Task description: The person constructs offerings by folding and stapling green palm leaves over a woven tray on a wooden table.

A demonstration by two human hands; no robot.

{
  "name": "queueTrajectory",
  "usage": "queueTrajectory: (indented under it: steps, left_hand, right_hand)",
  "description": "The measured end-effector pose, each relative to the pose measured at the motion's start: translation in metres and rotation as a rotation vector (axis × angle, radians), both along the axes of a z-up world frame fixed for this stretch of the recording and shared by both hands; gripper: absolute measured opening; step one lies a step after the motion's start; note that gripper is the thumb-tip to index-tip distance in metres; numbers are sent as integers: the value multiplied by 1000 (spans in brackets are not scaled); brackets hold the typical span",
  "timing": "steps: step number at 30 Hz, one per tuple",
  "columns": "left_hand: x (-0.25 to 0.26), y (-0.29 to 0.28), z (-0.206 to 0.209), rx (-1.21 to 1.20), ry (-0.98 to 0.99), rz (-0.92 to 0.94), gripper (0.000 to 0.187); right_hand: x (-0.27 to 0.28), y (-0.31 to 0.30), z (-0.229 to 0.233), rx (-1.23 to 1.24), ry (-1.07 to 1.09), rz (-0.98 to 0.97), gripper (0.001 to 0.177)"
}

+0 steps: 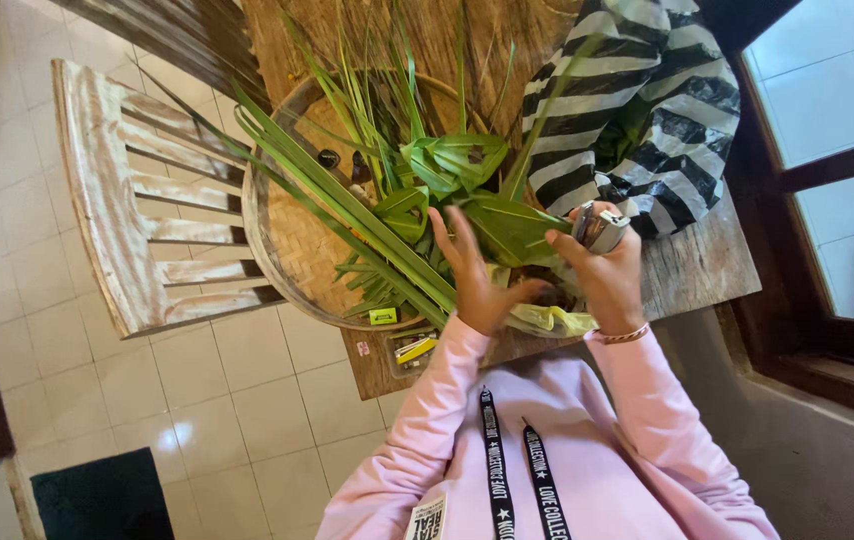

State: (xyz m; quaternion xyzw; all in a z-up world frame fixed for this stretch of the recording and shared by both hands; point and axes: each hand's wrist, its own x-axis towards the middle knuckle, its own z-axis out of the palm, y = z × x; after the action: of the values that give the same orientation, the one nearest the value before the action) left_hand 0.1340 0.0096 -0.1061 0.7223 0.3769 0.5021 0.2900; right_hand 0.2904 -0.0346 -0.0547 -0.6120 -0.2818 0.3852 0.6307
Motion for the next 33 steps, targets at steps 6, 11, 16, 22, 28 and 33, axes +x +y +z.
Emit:
queueTrajectory:
  steps: [6, 11, 16, 22, 28, 33]
  left_hand:
    - [-17, 20, -79, -869, -706, -115, 76]
    - [-17, 18, -108, -870, -841, 75, 34]
    - [-16, 14, -104, -891, -835, 70, 34]
    - [-24, 10, -108, -879, -799, 46, 29]
    - [-27, 10, -99, -906, -688, 55, 29]
    - [-22, 8, -73, -955, -740, -79, 23]
  right_hand:
    - [34, -12, -61, -203, 71, 234, 22]
    - [28, -31, -143, -781, -652, 446, 48]
    - [6, -38, -172, -908, -730, 308, 47]
    - [16, -33, -163, -891, -618, 362, 53]
    - [-19, -28, -47, -164, -438, -128, 23]
    - [-44, -7, 2, 305, -966, 108, 26]
